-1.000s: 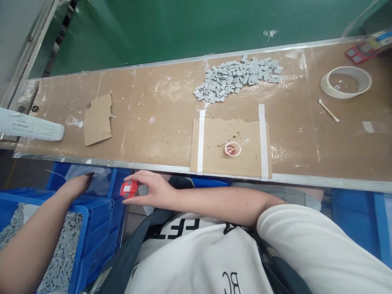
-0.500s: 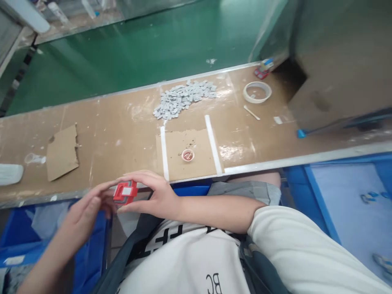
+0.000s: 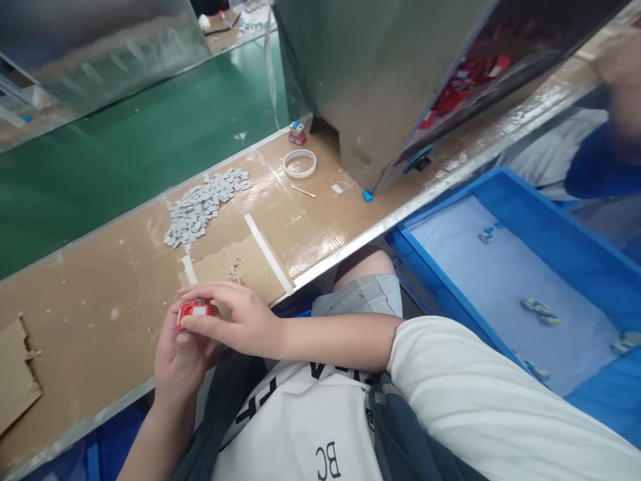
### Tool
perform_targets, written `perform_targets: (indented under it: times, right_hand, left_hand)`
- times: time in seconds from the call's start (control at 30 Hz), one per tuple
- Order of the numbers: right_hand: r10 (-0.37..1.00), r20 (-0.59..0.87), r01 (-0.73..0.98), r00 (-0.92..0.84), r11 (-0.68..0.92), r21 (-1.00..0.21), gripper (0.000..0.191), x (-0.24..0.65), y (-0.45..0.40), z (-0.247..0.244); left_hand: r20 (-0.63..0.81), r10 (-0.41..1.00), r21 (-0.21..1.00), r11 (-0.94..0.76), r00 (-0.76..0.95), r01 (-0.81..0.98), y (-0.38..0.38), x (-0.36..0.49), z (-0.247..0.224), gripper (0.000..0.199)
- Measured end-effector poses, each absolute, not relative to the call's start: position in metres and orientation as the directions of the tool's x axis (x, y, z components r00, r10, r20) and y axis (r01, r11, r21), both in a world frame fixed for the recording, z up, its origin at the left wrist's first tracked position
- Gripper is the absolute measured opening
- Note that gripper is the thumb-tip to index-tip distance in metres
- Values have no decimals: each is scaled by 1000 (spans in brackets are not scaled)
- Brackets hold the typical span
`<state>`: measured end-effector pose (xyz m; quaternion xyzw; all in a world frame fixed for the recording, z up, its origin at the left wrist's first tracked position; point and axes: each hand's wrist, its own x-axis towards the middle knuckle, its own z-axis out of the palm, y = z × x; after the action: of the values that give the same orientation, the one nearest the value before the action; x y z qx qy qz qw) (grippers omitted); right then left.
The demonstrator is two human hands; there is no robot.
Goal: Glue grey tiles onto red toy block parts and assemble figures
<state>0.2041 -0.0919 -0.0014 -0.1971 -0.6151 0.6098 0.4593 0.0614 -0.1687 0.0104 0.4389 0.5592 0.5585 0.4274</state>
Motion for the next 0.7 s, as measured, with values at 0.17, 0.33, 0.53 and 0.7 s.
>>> perform_targets:
  times: [0.17,0.33,0.53,0.7]
  right_hand:
    - [812,372,-397,-450,191,-898,35,212,-92,5]
    - [843,432,-337,-320,325,-884,44,214,-53,29]
    - [806,486,-145,-339,465,-873,45,200,55,15]
    - [384,417,-163,-824,544,-823,43,204,91,-6]
  left_hand:
    - [156,965,963,-100,-211,251,-169,61,8,58]
    - [215,971,911,-161,-103,380,-152,37,27,63]
    - [174,968,959,-124,-184,255,-52,3,62,51]
    - [106,957,983,-59,-270,173,8,-6,31,64]
